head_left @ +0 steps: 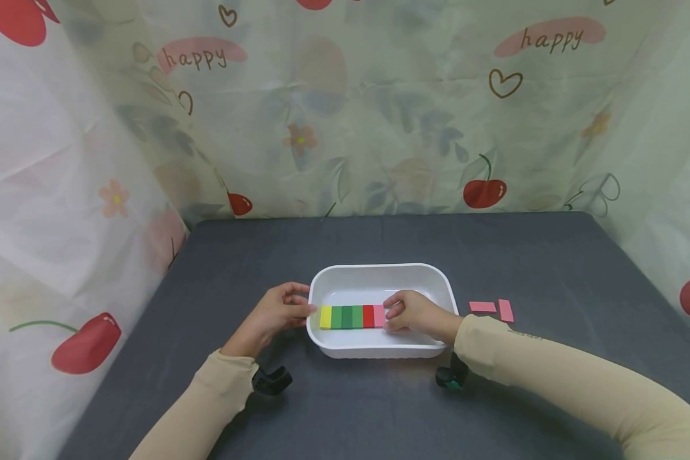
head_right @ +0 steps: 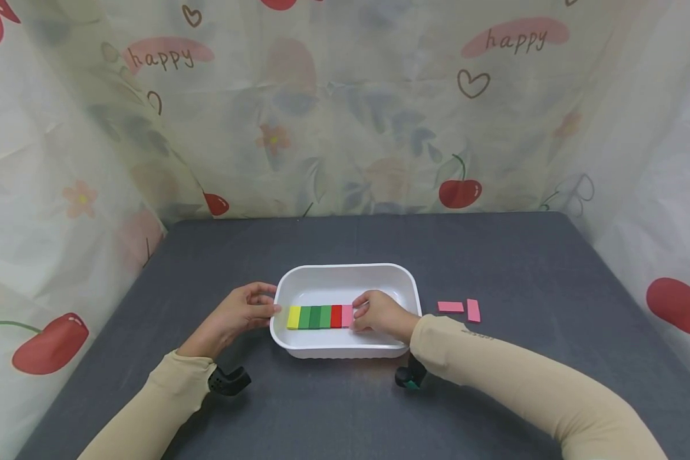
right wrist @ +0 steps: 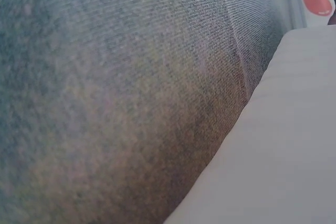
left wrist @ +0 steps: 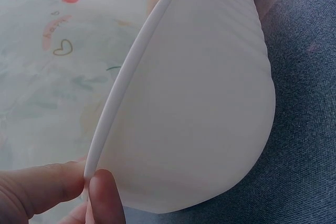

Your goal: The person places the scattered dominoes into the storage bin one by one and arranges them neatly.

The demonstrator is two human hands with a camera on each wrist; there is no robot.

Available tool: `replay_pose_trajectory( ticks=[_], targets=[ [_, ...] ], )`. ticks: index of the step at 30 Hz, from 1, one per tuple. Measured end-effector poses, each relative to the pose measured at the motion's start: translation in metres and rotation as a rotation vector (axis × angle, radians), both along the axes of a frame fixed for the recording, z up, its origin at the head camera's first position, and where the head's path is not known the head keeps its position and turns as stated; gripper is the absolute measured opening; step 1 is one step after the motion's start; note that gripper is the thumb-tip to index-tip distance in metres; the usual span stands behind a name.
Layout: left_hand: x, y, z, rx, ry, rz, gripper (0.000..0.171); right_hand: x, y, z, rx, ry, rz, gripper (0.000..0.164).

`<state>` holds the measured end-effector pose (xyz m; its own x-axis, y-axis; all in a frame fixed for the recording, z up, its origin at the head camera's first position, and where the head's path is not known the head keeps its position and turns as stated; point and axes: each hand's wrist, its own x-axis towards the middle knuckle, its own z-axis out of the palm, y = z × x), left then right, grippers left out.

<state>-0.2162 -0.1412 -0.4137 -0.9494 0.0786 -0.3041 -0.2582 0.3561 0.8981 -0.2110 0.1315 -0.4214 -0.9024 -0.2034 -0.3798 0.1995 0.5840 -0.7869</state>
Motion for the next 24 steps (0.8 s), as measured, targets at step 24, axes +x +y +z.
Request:
replay_pose_trajectory(
  ticks=[24],
  targets=[
    [0.0, 0.0, 0.0, 0.01, -0.004, 0.005, 0.046, -0.01, 0.045, 0.057, -0.295, 0.029, 0.099, 0.056]
  ],
)
